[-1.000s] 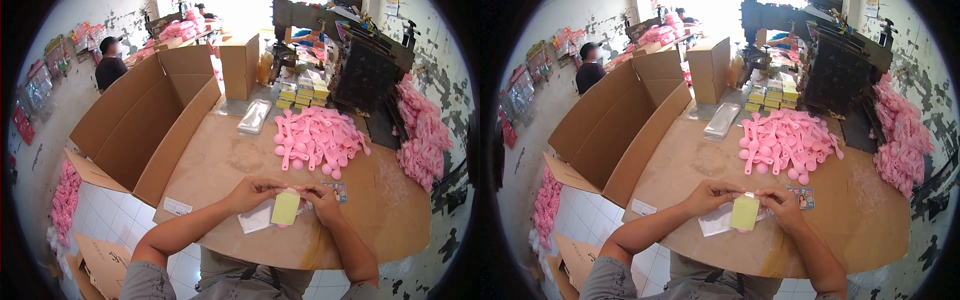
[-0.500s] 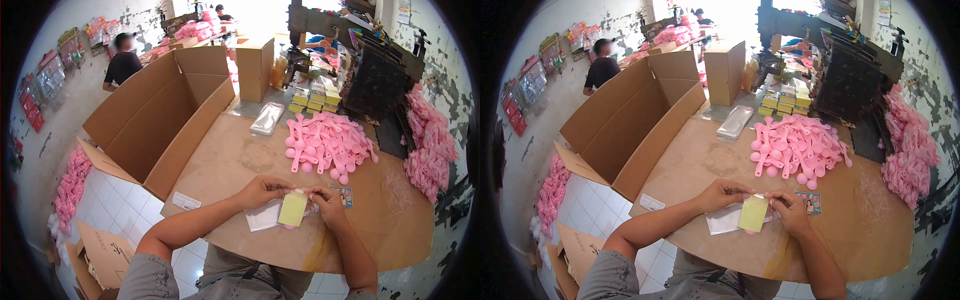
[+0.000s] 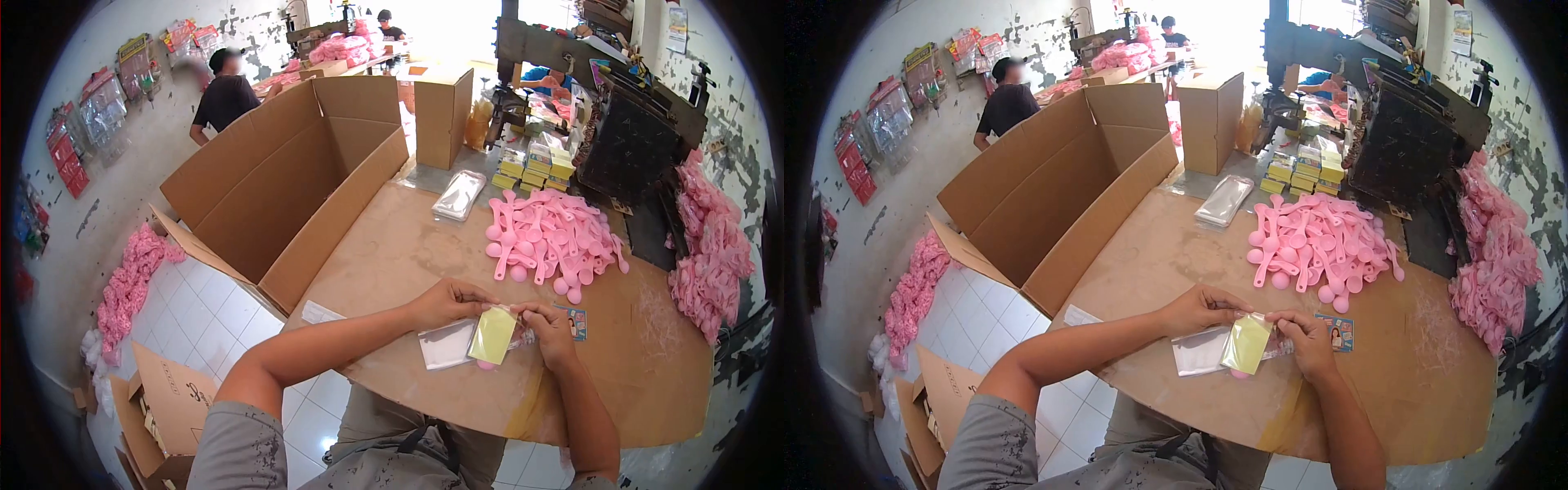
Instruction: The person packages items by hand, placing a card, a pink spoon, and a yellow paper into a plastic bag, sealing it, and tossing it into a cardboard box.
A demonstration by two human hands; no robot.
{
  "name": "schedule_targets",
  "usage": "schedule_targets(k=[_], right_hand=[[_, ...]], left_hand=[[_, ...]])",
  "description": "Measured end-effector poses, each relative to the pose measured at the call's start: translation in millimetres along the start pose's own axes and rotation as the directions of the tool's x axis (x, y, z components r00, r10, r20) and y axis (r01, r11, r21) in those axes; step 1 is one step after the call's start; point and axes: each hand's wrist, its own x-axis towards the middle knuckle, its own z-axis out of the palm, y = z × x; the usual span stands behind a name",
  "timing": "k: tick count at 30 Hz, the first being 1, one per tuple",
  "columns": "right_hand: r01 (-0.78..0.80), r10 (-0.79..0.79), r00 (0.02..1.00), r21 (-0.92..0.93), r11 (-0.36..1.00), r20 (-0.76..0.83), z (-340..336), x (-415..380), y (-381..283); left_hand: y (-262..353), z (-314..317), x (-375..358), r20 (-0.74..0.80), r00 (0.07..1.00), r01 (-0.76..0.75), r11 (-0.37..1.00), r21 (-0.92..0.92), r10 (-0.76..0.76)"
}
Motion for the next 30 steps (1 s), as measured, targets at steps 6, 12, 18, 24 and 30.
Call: schedule_targets(k=[6, 12, 18, 24, 30], right_hand=[[0.034, -0.034, 0.999, -0.033, 0.999, 0.005, -1, 1, 3], [0.034, -0.033, 0.999, -0.055, 0.998, 0.018, 2, -1, -4], [0.038, -0.038, 0.999, -0.038, 0.999, 0.026, 1, -1, 0], [0.013, -0.013, 0.998, 0.000, 1.000, 0.062, -1, -2, 2], [0.006, -0.006, 0.998, -0.006, 1.000, 0.064, 1, -4, -2]], left_hand=[[9, 4, -5, -0.029, 1.000, 0.010, 0.998, 0.062, -0.008], [5, 6, -8, -0.047, 0.999, 0.002, 0.997, 0.079, 0.002], [4, 5, -11, -0.070, 0.996, 0.052, 0.996, -0.077, -0.058], [13, 12, -15, -0.093, 0.996, 0.023, 0.994, 0.110, -0.013], [13, 11, -16, -0.093, 0.993, 0.075, 0.991, 0.110, -0.065]])
